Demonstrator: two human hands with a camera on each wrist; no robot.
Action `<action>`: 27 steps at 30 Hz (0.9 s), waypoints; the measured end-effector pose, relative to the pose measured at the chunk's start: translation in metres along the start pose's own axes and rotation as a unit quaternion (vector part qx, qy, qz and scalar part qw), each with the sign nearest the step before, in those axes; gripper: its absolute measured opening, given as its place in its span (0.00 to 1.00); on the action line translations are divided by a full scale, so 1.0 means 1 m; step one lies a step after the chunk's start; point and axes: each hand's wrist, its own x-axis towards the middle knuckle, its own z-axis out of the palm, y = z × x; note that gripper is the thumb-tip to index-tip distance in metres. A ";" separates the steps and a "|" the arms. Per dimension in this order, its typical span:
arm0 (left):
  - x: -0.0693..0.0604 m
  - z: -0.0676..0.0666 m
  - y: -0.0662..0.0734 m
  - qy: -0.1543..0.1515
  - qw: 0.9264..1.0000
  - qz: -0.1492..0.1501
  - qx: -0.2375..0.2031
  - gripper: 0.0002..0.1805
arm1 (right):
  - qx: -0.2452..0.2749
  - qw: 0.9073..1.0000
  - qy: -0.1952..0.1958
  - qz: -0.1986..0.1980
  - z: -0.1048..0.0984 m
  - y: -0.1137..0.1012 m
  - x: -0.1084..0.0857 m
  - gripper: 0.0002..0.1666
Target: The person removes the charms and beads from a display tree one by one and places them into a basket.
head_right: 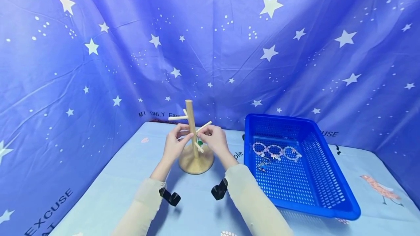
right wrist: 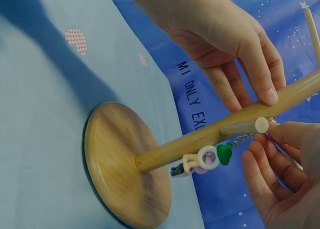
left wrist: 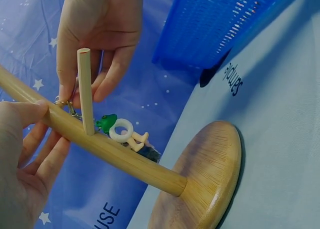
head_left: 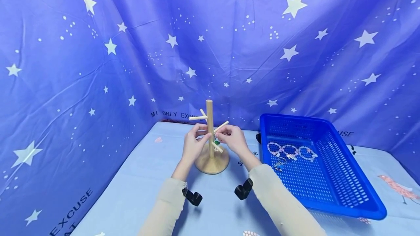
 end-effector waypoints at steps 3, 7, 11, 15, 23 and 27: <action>0.000 -0.001 0.000 0.001 1.000 -0.003 -0.001 0.14 | 0.001 1.000 0.000 -0.003 -0.002 -0.001 -0.001 0.06; 0.001 -0.001 -0.006 0.003 1.000 0.000 0.000 0.12 | 0.002 1.000 0.008 -0.003 -0.004 -0.001 -0.001 0.05; 0.001 -0.001 -0.007 0.004 1.000 0.002 0.006 0.11 | 0.008 1.000 0.019 -0.002 -0.006 0.002 0.000 0.05; 0.000 -0.001 -0.007 0.004 1.000 0.002 0.006 0.11 | 0.006 0.999 0.032 -0.006 -0.008 0.004 0.002 0.05; -0.001 0.000 -0.005 0.005 1.000 0.004 0.003 0.12 | -0.011 0.998 0.055 -0.008 -0.019 0.007 0.007 0.05; 0.000 0.002 -0.004 0.005 1.000 0.008 -0.002 0.13 | -0.011 0.998 0.058 -0.001 -0.023 0.007 0.008 0.05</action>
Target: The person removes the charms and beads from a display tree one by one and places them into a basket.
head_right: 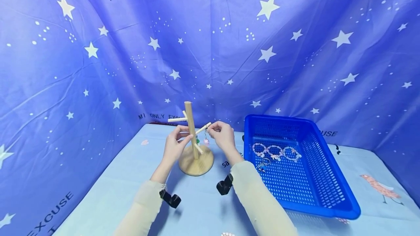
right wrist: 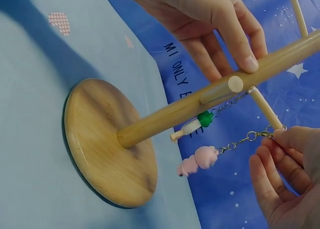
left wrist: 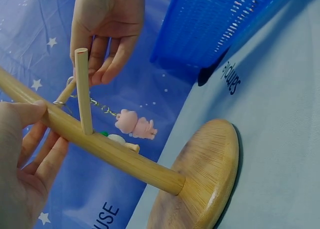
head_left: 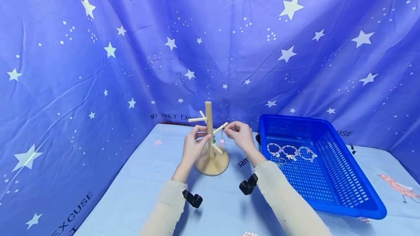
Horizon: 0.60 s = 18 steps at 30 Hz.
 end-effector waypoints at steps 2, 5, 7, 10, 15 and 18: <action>0.000 0.000 0.000 -0.001 1.000 0.001 -0.002 0.14 | 0.001 1.000 0.000 0.004 -0.001 0.000 0.001 0.05; 0.000 0.000 0.000 -0.003 1.000 -0.001 0.004 0.13 | -0.002 1.000 0.009 0.009 -0.003 0.000 0.004 0.06; 0.001 0.000 -0.001 -0.003 1.000 0.002 0.008 0.12 | -0.002 1.000 0.017 0.012 -0.005 0.000 0.006 0.06; 0.001 0.000 -0.001 0.000 1.000 0.007 0.010 0.11 | -0.007 1.000 0.027 0.012 -0.009 -0.001 0.010 0.06; 0.001 0.000 -0.001 -0.003 1.000 0.005 0.005 0.11 | -0.015 0.999 0.039 0.018 -0.018 -0.002 0.013 0.06; 0.001 -0.001 -0.001 -0.004 1.000 0.002 0.007 0.12 | -0.025 0.998 0.043 0.025 -0.024 -0.003 0.015 0.06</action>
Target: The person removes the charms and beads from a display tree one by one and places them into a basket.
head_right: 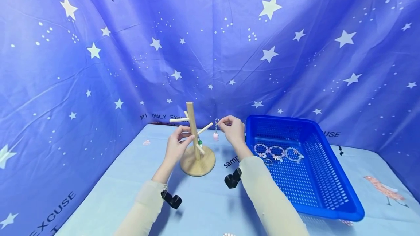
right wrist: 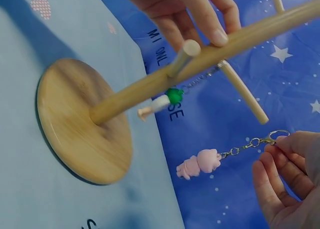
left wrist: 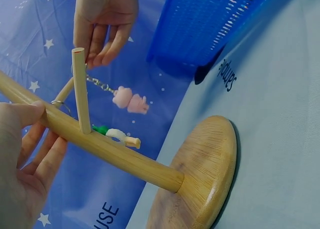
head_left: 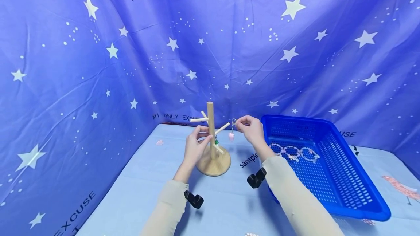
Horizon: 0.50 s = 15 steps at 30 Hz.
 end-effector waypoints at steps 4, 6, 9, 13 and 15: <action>0.000 0.000 0.000 -0.004 1.000 -0.009 0.002 0.13 | -0.023 1.000 0.008 0.003 -0.010 0.002 0.001 0.07; 0.000 0.000 0.002 -0.008 1.000 -0.014 0.006 0.13 | -0.025 1.000 0.010 0.001 -0.015 0.002 0.001 0.08; -0.003 -0.002 0.016 -0.014 1.000 -0.015 0.011 0.12 | -0.019 1.000 0.009 -0.002 -0.023 0.001 0.000 0.09; -0.008 -0.005 0.036 -0.020 1.000 -0.010 0.010 0.11 | -0.002 1.000 0.003 -0.004 -0.037 -0.001 -0.003 0.10; -0.008 -0.006 0.037 -0.020 1.000 -0.009 0.007 0.12 | 0.004 1.000 -0.002 -0.006 -0.045 -0.002 -0.006 0.10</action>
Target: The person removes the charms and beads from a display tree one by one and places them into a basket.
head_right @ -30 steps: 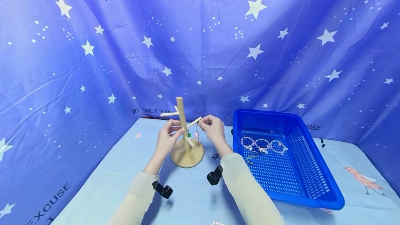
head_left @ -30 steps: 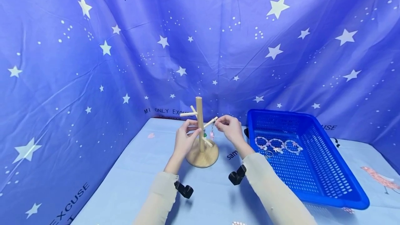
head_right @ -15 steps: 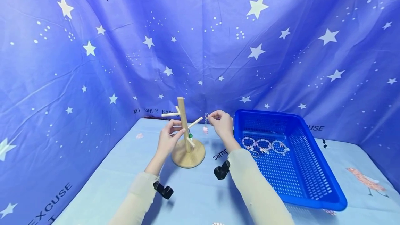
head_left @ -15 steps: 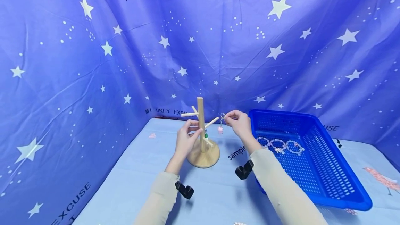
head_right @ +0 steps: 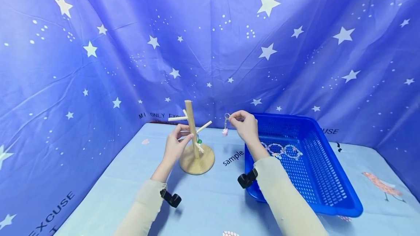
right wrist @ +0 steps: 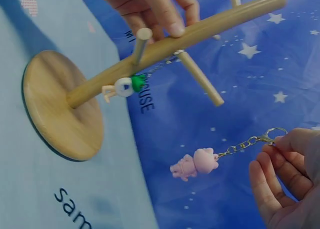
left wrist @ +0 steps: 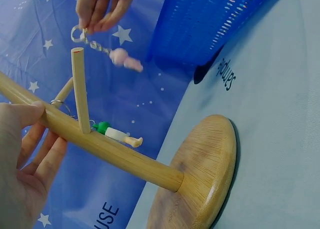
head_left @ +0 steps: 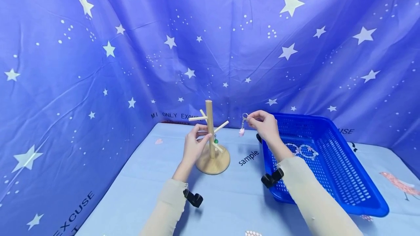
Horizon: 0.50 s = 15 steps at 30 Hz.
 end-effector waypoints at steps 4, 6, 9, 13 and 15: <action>0.003 0.001 -0.010 0.005 1.000 -0.003 -0.008 0.12 | 0.016 1.000 -0.008 -0.014 -0.020 -0.004 -0.005 0.13; 0.006 0.002 -0.021 0.009 1.000 -0.005 -0.009 0.12 | 0.023 0.999 -0.015 -0.021 -0.031 -0.007 -0.010 0.14; 0.010 0.004 -0.035 0.016 1.000 -0.004 -0.012 0.11 | 0.028 0.999 -0.026 -0.024 -0.045 -0.010 -0.016 0.16; 0.010 0.004 -0.036 0.017 1.000 -0.005 -0.013 0.10 | 0.026 0.999 -0.038 -0.027 -0.059 -0.008 -0.024 0.15; 0.009 0.005 -0.036 0.017 1.000 -0.008 -0.013 0.11 | 0.022 0.998 -0.046 -0.030 -0.065 -0.004 -0.027 0.15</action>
